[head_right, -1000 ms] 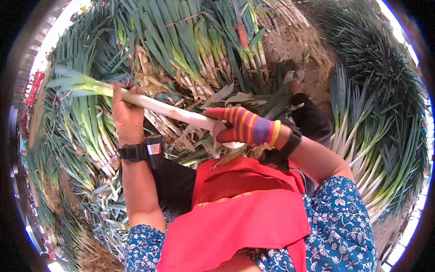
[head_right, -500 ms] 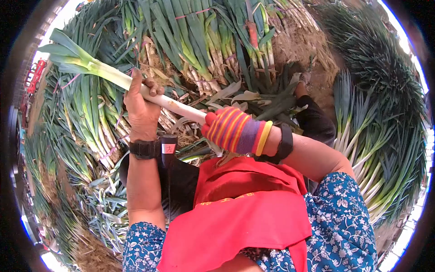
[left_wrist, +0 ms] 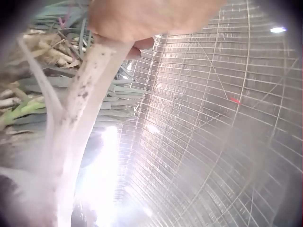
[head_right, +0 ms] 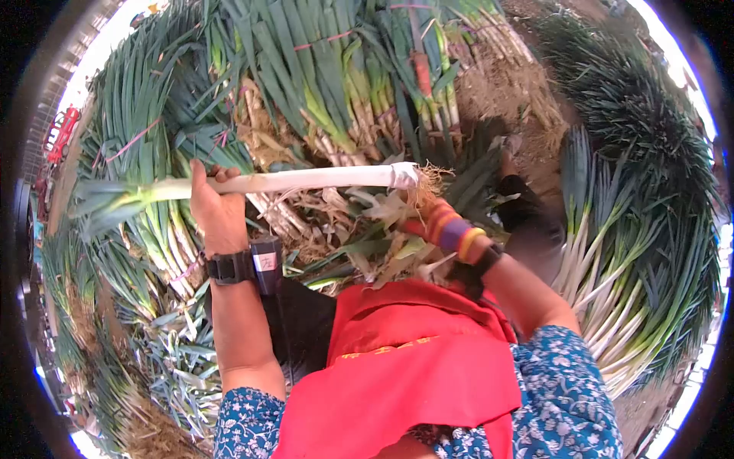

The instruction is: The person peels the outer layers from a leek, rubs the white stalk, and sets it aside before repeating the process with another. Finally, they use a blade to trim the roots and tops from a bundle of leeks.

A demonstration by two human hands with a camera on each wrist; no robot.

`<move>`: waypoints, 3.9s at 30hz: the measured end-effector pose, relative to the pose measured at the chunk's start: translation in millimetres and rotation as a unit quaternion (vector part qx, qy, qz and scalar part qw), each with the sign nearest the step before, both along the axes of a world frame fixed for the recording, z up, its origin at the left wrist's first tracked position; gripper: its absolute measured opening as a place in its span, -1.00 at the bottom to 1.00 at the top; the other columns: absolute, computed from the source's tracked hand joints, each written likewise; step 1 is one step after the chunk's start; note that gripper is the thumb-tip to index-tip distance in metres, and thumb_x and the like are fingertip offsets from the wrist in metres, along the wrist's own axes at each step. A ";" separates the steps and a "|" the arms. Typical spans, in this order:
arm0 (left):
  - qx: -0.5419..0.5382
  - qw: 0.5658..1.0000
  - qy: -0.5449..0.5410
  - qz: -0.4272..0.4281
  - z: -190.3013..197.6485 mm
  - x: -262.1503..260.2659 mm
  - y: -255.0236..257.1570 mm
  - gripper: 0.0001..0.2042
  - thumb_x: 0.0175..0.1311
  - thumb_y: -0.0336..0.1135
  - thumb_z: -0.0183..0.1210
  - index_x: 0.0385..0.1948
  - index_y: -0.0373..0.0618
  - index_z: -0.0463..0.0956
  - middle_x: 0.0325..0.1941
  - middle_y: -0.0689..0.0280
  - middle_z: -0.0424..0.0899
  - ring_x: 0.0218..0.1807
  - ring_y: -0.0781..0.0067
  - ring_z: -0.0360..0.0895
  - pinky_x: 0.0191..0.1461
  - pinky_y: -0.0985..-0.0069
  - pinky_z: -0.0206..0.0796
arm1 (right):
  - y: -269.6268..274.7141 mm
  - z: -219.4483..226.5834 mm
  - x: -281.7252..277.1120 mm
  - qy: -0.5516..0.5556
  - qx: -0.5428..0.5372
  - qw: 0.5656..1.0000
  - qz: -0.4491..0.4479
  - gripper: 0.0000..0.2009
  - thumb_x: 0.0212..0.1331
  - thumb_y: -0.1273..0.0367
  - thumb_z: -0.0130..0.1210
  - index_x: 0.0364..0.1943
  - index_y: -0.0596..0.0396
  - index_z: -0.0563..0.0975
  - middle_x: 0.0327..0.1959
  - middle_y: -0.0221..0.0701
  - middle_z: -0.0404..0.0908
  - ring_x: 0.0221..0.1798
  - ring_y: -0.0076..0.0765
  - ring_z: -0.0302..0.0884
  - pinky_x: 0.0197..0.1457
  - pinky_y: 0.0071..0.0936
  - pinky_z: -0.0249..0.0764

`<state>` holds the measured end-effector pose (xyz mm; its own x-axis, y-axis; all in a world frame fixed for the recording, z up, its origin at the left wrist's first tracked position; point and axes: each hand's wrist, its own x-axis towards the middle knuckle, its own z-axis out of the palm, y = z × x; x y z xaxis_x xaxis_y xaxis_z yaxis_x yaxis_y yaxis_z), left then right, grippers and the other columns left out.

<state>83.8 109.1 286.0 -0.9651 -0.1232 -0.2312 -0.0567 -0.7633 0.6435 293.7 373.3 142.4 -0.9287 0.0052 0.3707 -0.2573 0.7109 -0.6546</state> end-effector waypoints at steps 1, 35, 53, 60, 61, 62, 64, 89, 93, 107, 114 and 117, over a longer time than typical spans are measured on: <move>-0.007 1.000 0.003 0.005 0.0 0.5 2.0 -0.78 0.27 -0.26 0.10 -0.29 -0.12 0.24 -0.51 0.33 0.26 -0.56 0.51 0.16 -0.39 0.44 0.20 | -1.9 8.7 -15.8 -0.062 -0.116 0.991 0.012 -0.42 -0.08 0.27 0.28 0.09 0.10 0.38 -0.24 -0.23 0.58 -0.21 -0.18 0.52 -0.09 -0.36 0.43; -0.044 0.994 0.101 -0.008 9.9 20.3 -6.6 -0.75 0.18 -0.23 0.21 -0.35 -0.10 0.30 -0.54 0.35 0.31 -0.56 0.56 0.18 -0.42 0.48 0.16 | -11.4 132.9 -38.0 -0.084 0.258 0.962 0.024 -0.63 -0.08 0.23 0.22 -0.20 0.13 0.49 -0.37 -0.17 0.55 -0.35 -0.02 0.52 -0.30 -0.27 0.44; -0.120 0.992 0.032 0.032 4.1 5.3 -16.2 -0.77 0.20 -0.25 0.17 -0.39 -0.09 0.26 -0.60 0.33 0.32 -0.66 0.55 0.21 -0.53 0.52 0.15 | 51.2 -74.7 83.1 -0.310 0.517 0.792 0.091 -0.82 0.10 0.25 -0.05 -0.33 0.02 0.46 -0.47 -0.36 0.52 -0.43 -0.26 0.49 -0.42 -0.35 0.38; -0.043 0.995 0.095 -0.002 1.3 15.6 -1.2 -0.73 0.24 -0.23 0.12 -0.30 -0.15 0.22 -0.49 0.33 0.23 -0.45 0.44 0.21 -0.15 0.30 0.24 | 5.6 3.3 71.2 -0.252 0.379 0.890 -0.005 -0.69 0.16 0.20 -0.13 -0.03 -0.11 0.42 -0.15 -0.28 0.49 -0.03 -0.19 0.43 0.00 -0.13 0.31; -0.013 0.994 0.102 -0.021 -1.9 15.5 4.1 -0.72 0.24 -0.22 0.14 -0.31 -0.16 0.22 -0.48 0.32 0.24 -0.45 0.45 0.20 -0.12 0.29 0.23 | -5.1 11.8 53.0 -0.204 0.355 0.912 0.014 -0.67 0.15 0.17 -0.09 -0.02 -0.08 0.43 -0.16 -0.27 0.50 -0.06 -0.15 0.44 -0.02 -0.14 0.33; 0.001 0.994 0.107 -0.023 -0.5 15.6 8.7 -0.72 0.23 -0.21 0.15 -0.32 -0.15 0.22 -0.47 0.32 0.24 -0.45 0.46 0.20 -0.12 0.30 0.22 | -14.5 20.0 31.9 -0.155 0.330 0.931 0.037 -0.64 0.15 0.14 -0.05 -0.02 -0.04 0.43 -0.17 -0.26 0.51 -0.08 -0.11 0.46 -0.04 -0.15 0.35; 0.012 0.993 0.118 -0.024 6.0 16.0 14.2 -0.71 0.22 -0.21 0.16 -0.33 -0.15 0.22 -0.46 0.32 0.24 -0.45 0.46 0.20 -0.12 0.32 0.22 | -34.7 43.2 -9.5 -0.156 0.115 0.978 0.076 -0.60 0.09 0.11 0.11 -0.05 0.02 0.46 -0.14 -0.30 0.55 -0.11 -0.13 0.50 -0.05 -0.23 0.40; -0.035 0.990 0.131 0.048 -2.0 10.6 0.7 -0.78 0.14 -0.31 0.20 -0.36 -0.14 0.32 -0.49 0.34 0.35 -0.52 0.52 0.26 -0.29 0.37 0.28 | -30.4 -8.1 31.4 -0.231 0.377 0.893 0.086 -0.78 -0.05 0.26 0.01 -0.30 -0.03 0.49 -0.38 -0.32 0.52 -0.28 -0.19 0.50 -0.26 -0.23 0.40; -0.022 0.996 0.067 0.048 -7.4 7.1 11.1 -0.86 0.18 -0.43 0.13 -0.36 -0.17 0.31 -0.50 0.32 0.36 -0.50 0.47 0.29 -0.32 0.35 0.33 | -63.0 116.2 -11.4 0.000 0.363 0.931 0.038 -0.72 -0.09 0.26 0.06 -0.25 0.02 0.44 -0.27 -0.38 0.47 -0.17 -0.25 0.46 -0.15 -0.33 0.37; 0.003 0.997 -0.071 -0.044 0.1 27.5 19.7 -0.89 0.27 -0.42 0.02 -0.30 -0.20 0.29 -0.45 0.31 0.29 -0.45 0.42 0.24 -0.28 0.31 0.25 | -48.2 115.6 -45.1 0.116 0.435 0.890 -0.067 -0.72 -0.17 0.39 0.15 -0.29 0.17 0.45 -0.43 -0.33 0.44 -0.45 -0.25 0.44 -0.40 -0.34 0.37; 0.002 0.998 -0.015 -0.061 -2.8 30.2 19.3 -0.88 0.27 -0.40 0.03 -0.35 -0.15 0.25 -0.49 0.33 0.26 -0.51 0.44 0.23 -0.32 0.36 0.21 | -54.2 101.2 -39.7 0.085 0.306 0.947 -0.058 -0.83 -0.17 0.42 0.12 -0.43 0.08 0.42 -0.51 -0.33 0.43 -0.49 -0.18 0.44 -0.44 -0.29 0.36; -0.006 0.997 0.018 -0.069 -2.0 33.2 23.5 -0.85 0.26 -0.35 0.05 -0.34 -0.13 0.25 -0.53 0.35 0.27 -0.56 0.47 0.22 -0.38 0.40 0.19 | -53.4 88.8 -36.8 0.073 0.274 0.956 -0.071 -0.85 -0.16 0.42 0.12 -0.45 0.07 0.42 -0.57 -0.32 0.41 -0.52 -0.15 0.43 -0.48 -0.29 0.35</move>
<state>117.0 132.6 283.9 -0.9808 0.0080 -0.1947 -0.1364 -0.7417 0.6567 256.9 319.8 231.2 -0.8708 -0.1051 0.4803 -0.1934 0.9713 -0.1381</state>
